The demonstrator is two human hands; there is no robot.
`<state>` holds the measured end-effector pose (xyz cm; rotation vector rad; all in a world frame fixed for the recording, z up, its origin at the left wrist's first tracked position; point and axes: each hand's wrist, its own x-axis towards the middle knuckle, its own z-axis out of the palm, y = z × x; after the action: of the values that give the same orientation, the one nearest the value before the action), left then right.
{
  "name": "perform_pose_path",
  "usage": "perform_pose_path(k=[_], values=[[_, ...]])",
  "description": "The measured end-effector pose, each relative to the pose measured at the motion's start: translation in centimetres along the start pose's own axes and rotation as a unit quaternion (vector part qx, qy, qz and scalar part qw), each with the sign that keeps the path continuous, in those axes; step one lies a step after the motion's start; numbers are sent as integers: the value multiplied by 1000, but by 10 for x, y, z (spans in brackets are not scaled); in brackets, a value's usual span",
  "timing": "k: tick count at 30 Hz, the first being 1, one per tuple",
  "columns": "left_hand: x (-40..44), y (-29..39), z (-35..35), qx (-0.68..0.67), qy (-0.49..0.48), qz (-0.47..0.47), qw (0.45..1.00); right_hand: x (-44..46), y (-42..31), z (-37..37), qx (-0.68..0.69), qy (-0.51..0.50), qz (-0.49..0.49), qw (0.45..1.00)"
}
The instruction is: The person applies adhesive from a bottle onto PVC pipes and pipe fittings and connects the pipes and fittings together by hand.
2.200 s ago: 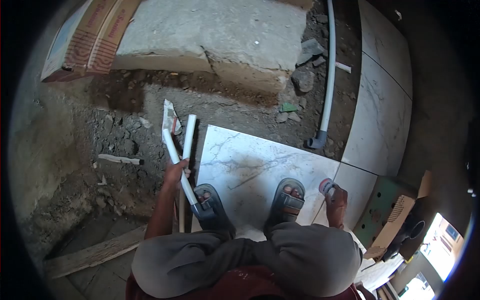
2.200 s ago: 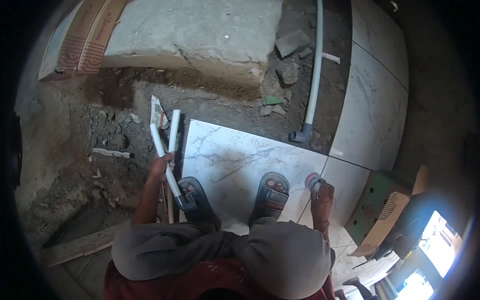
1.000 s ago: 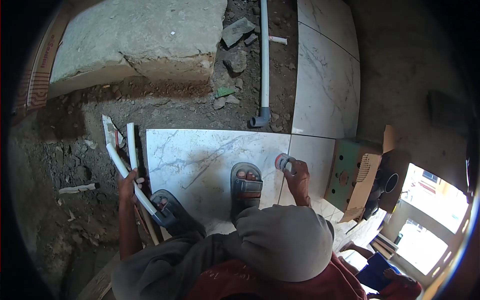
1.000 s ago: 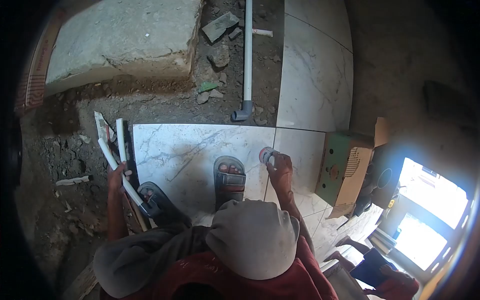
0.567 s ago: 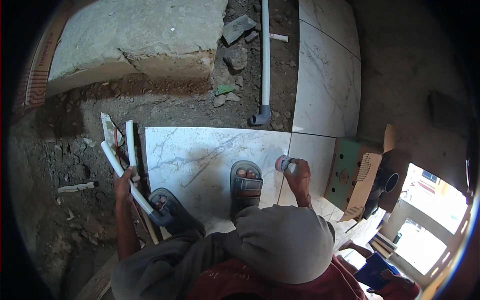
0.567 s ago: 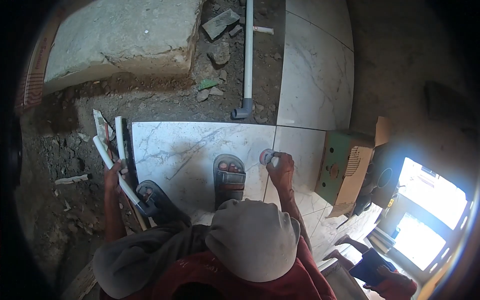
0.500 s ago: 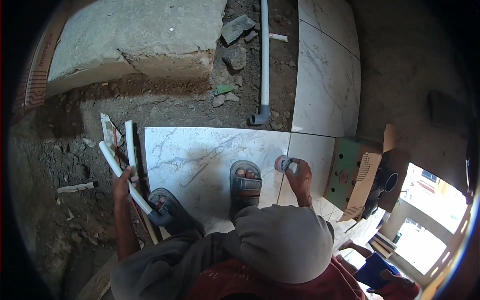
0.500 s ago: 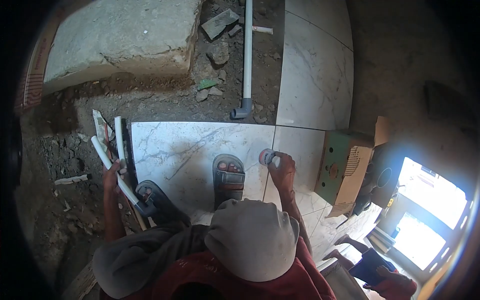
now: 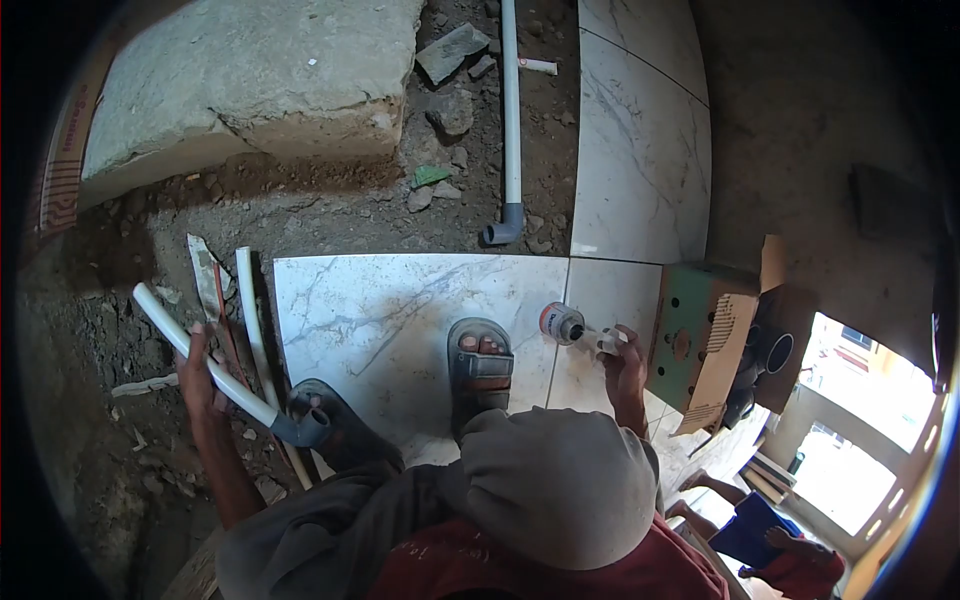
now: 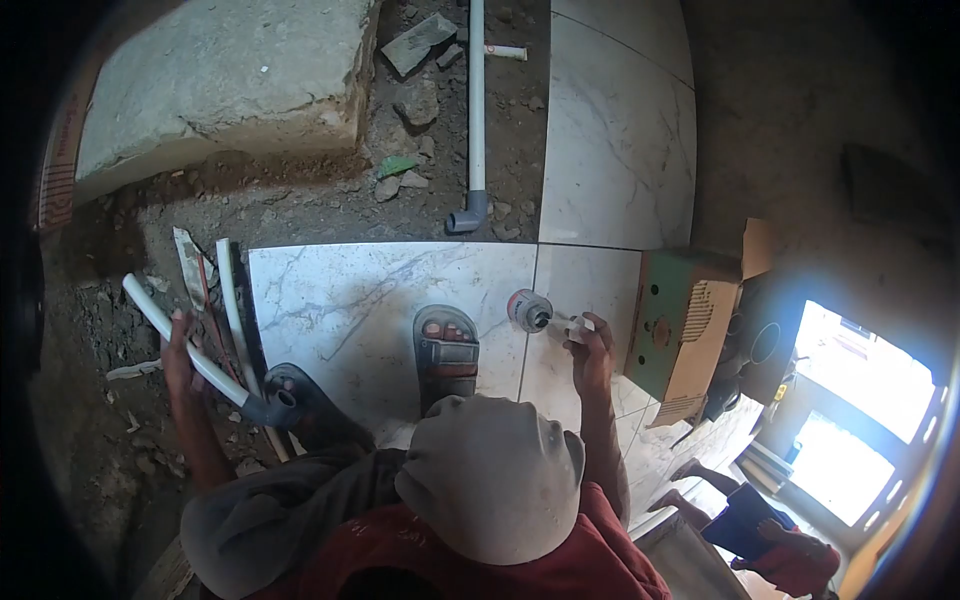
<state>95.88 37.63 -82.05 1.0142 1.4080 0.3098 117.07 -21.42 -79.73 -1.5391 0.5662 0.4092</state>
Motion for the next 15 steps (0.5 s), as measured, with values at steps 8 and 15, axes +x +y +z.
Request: perform_pose_path(k=[8,15], values=[[-29,55,47,-208,-125,52,969,-10,-49,106,193,-246,44,949],[-62,99,69,-246,-197,108,943,-38,-79,250,2,-507,0,862]])
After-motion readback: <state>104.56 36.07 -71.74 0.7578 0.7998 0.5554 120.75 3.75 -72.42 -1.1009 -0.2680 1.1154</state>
